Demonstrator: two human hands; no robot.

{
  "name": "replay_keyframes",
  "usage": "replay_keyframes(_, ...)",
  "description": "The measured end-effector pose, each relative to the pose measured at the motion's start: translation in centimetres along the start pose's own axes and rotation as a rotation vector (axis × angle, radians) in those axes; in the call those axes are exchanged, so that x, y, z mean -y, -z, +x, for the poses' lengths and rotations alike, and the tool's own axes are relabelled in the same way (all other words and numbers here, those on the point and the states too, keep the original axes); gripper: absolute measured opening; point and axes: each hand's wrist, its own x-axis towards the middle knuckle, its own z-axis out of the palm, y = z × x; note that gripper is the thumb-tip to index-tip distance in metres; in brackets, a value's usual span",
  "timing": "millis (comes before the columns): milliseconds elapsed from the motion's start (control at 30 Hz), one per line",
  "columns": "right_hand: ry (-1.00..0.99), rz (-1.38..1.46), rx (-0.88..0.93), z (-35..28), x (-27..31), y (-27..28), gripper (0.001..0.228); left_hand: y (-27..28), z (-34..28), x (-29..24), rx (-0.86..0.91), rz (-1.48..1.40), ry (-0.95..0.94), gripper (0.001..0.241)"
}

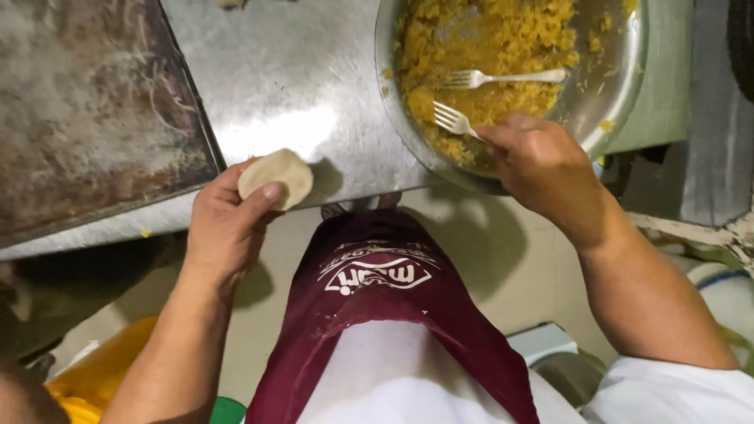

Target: The person takes small dough pieces, flattens them, fills them with a yellow mixture using a fork, and seals them into balls. The finished pastries are placed on a metal tray. The person also uses a fork to poke holes in the pastries on the tray.

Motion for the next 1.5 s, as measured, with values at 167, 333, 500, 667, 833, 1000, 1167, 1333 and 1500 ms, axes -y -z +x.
replay_keyframes(167,-0.029,-0.474,0.051,-0.3,-1.6,-1.5,0.023,-5.0,0.8,-2.2,0.0,-0.056,-0.014,0.034)
replay_keyframes(333,0.045,-0.361,-0.164,1.3,-0.8,-4.7,0.011,-8.7,0.9,-3.7,0.037,-0.297,0.035,0.035)
replay_keyframes(500,0.148,-0.021,-0.052,1.4,-0.8,0.8,0.019,-10.0,2.5,-3.0,0.019,-0.249,0.027,0.035)
replay_keyframes(667,0.042,0.469,0.013,0.6,-2.2,5.1,0.028,-13.2,3.7,-2.5,0.0,-0.193,0.074,0.041)
replay_keyframes(833,-0.062,0.278,-0.194,-1.8,-5.7,2.5,0.039,-20.1,4.2,-0.9,0.16,-0.571,0.318,0.053)
replay_keyframes(1000,0.113,0.19,-0.52,-0.5,-3.6,0.6,0.034,-23.5,5.2,-1.2,0.253,-0.631,0.366,0.045)
replay_keyframes(1167,-0.154,0.592,-0.291,-3.9,-6.6,0.3,0.044,-22.8,6.1,-0.9,0.265,-0.606,0.301,0.046)
replay_keyframes(1333,0.114,0.021,-0.46,-3.0,-7.2,1.2,0.021,-18.8,5.4,-2.2,0.469,-0.529,0.276,0.058)
replay_keyframes(1500,-0.022,1.039,-0.042,5.9,3.1,1.7,0.027,-14.1,3.6,-2.7,0.486,-0.407,0.178,0.057)
